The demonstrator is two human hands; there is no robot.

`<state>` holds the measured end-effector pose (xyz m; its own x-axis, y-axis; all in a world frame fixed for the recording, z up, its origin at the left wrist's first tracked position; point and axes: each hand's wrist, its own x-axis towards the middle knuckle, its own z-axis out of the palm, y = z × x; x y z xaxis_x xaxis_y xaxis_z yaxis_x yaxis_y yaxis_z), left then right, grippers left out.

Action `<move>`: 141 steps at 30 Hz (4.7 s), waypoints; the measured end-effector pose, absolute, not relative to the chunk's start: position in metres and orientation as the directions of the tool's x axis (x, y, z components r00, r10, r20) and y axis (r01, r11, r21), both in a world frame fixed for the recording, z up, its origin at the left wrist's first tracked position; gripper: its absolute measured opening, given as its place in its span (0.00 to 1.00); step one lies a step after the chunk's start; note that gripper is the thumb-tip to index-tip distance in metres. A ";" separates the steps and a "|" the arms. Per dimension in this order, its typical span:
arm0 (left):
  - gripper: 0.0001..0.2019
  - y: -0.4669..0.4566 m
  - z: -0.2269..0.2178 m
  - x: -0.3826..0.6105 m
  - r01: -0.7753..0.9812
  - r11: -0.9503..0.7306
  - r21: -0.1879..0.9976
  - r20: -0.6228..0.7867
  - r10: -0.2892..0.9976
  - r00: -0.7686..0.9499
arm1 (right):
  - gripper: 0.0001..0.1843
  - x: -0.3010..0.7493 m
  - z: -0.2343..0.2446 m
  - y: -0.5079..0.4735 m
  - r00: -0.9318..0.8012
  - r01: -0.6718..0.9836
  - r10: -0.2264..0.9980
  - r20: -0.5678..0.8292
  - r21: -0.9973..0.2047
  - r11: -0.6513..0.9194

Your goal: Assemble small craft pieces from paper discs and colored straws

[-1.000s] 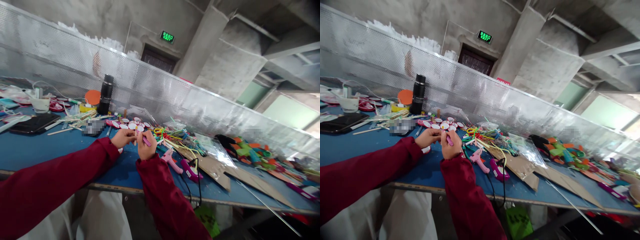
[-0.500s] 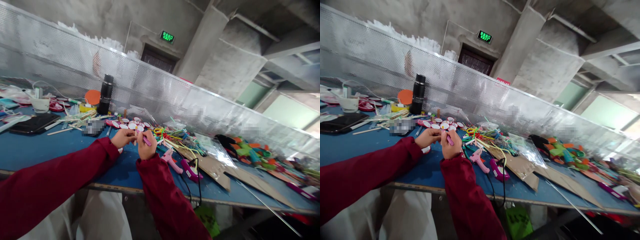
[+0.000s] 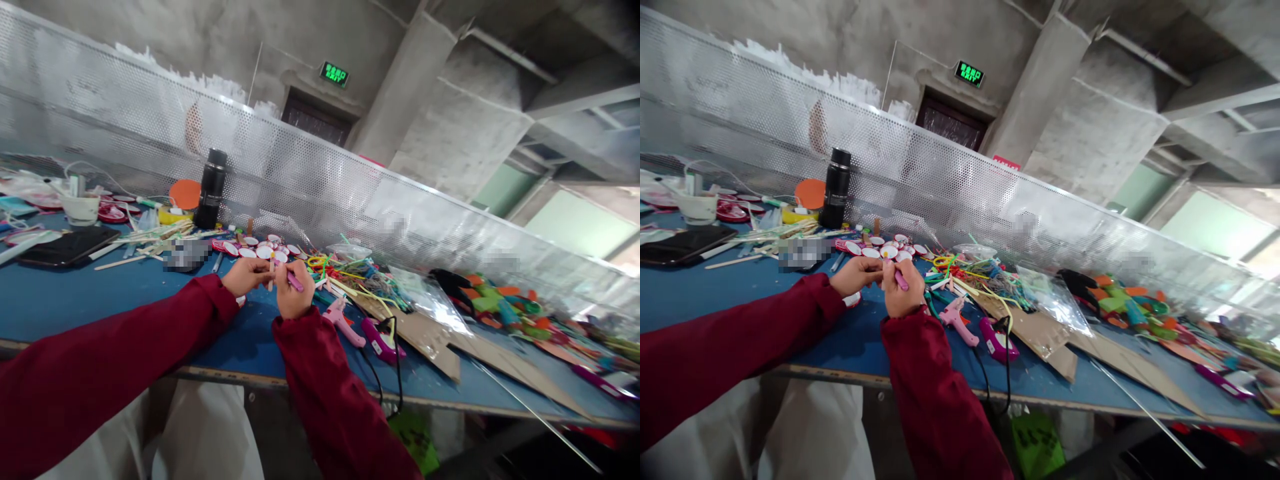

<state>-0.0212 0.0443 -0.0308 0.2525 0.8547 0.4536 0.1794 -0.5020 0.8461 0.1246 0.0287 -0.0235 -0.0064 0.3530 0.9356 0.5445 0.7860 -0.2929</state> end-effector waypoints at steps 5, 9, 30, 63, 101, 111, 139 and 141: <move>0.14 0.043 -0.029 -0.021 0.188 -0.495 0.848 0.443 0.858 0.258 | 0.15 0.125 -0.024 0.029 -0.014 0.538 0.366 0.930 -0.302 0.787; 0.14 0.044 -0.030 -0.021 0.184 -0.496 0.849 0.447 0.858 0.253 | 0.15 0.125 -0.024 0.029 0.001 0.541 0.354 0.935 -0.298 0.787; 0.15 0.043 -0.028 -0.021 0.185 -0.499 0.847 0.450 0.857 0.252 | 0.15 0.126 -0.025 0.032 0.002 0.555 0.353 0.935 -0.295 0.778; 0.17 0.043 -0.029 -0.021 0.181 -0.493 0.851 0.453 0.863 0.225 | 0.14 0.128 -0.027 0.034 -0.017 0.559 0.371 0.928 -0.299 0.773; 0.13 0.042 -0.028 -0.019 0.154 -0.475 0.866 0.438 0.871 0.223 | 0.15 0.125 -0.026 0.032 -0.031 0.549 0.379 0.925 -0.301 0.779; 0.14 0.042 -0.027 -0.020 0.168 -0.465 0.869 0.429 0.878 0.212 | 0.15 0.124 -0.024 0.029 -0.019 0.552 0.368 0.929 -0.298 0.779; 0.13 0.041 -0.026 -0.019 0.160 -0.466 0.870 0.428 0.875 0.224 | 0.15 0.126 -0.025 0.032 -0.010 0.542 0.363 0.932 -0.300 0.785; 0.13 0.041 -0.027 -0.020 0.160 -0.469 0.869 0.430 0.874 0.225 | 0.15 0.126 -0.025 0.031 -0.014 0.539 0.362 0.932 -0.298 0.788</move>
